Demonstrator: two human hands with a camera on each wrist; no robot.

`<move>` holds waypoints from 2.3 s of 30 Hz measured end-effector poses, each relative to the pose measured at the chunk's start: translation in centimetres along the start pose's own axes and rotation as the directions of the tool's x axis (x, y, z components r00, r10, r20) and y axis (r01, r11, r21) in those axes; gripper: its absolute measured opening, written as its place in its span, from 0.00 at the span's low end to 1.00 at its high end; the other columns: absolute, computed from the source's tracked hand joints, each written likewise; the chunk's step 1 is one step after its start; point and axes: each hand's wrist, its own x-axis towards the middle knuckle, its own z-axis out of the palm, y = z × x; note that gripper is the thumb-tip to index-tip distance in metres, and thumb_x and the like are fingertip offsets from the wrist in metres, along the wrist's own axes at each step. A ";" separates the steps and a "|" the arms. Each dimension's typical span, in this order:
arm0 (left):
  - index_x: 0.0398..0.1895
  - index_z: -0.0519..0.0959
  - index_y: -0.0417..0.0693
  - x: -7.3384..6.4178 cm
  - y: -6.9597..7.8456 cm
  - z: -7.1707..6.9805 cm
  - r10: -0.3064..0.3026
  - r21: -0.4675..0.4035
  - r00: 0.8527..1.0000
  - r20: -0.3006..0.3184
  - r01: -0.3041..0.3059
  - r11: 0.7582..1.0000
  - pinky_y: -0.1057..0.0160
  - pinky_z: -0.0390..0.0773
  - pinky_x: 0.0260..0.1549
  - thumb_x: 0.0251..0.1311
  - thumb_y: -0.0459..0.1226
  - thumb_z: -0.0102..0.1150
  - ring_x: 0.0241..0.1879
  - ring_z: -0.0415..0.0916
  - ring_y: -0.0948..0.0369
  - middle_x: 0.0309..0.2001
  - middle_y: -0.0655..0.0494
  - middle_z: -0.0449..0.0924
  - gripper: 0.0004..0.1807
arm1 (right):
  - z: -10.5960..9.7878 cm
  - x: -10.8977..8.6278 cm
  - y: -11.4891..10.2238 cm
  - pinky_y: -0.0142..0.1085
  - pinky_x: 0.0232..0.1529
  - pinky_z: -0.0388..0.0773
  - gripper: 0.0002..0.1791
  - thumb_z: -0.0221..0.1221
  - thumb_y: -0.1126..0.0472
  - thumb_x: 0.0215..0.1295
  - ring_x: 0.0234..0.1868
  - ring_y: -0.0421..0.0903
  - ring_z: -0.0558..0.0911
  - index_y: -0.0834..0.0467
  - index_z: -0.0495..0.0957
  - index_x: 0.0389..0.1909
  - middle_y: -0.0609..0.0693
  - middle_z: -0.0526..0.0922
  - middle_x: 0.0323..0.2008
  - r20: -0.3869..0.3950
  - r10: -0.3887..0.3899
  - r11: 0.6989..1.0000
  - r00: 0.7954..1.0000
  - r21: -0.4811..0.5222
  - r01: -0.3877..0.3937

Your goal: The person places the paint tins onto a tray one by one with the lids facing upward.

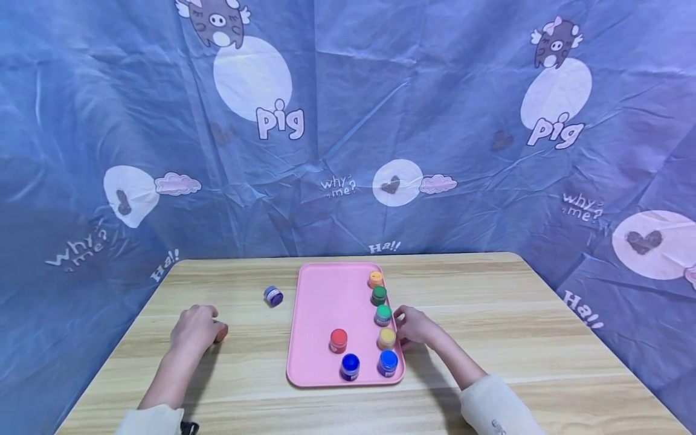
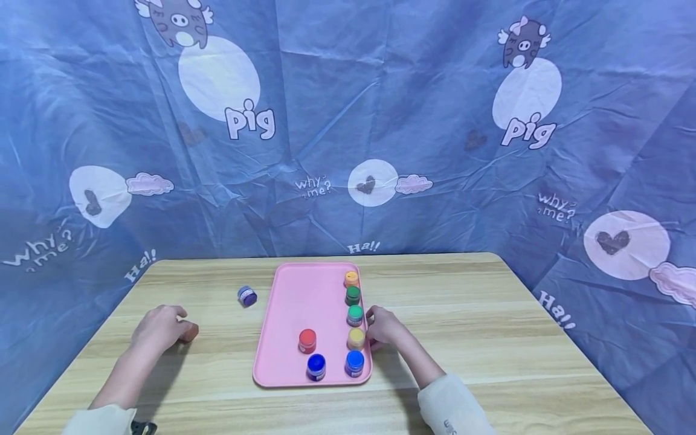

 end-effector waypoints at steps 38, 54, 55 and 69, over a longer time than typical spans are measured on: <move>0.19 0.71 0.39 1.0 0.9 2.6 0.013 -0.055 0.993 0.115 -0.006 0.998 0.60 0.71 0.22 0.43 0.33 0.66 0.24 0.67 0.54 0.22 0.49 0.70 0.11 | 0.2 -0.1 0.1 0.40 0.23 0.83 0.25 0.53 0.82 0.42 0.22 0.52 0.80 0.73 0.66 0.47 0.60 0.74 0.30 -0.009 0.002 1.000 1.000 0.020 -0.002; 0.29 0.76 0.39 0.8 0.6 2.5 0.173 -0.115 0.966 0.191 -0.153 0.982 0.59 0.74 0.29 0.37 0.27 0.68 0.28 0.69 0.56 0.27 0.53 0.74 0.13 | 0.2 -0.1 0.2 0.40 0.23 0.83 0.24 0.52 0.82 0.42 0.22 0.52 0.80 0.73 0.66 0.46 0.60 0.74 0.29 -0.018 -0.007 1.000 1.000 0.022 0.008; 0.29 0.76 0.40 0.8 0.6 2.6 0.177 -0.126 0.965 0.195 -0.154 0.980 0.59 0.75 0.28 0.35 0.26 0.69 0.28 0.69 0.56 0.26 0.53 0.74 0.15 | 0.2 -0.1 0.2 0.40 0.23 0.83 0.24 0.52 0.82 0.42 0.22 0.52 0.80 0.73 0.66 0.47 0.60 0.74 0.29 -0.018 -0.008 1.000 1.000 0.019 0.008; 0.22 0.74 0.44 0.5 0.2 3.0 0.205 -0.169 0.970 0.131 -0.182 0.969 0.62 0.71 0.26 0.42 0.27 0.65 0.27 0.68 0.58 0.22 0.58 0.72 0.09 | 0.1 -0.1 0.1 0.39 0.23 0.83 0.25 0.52 0.82 0.41 0.22 0.52 0.80 0.73 0.66 0.47 0.60 0.75 0.29 -0.016 -0.008 1.000 1.000 0.000 0.008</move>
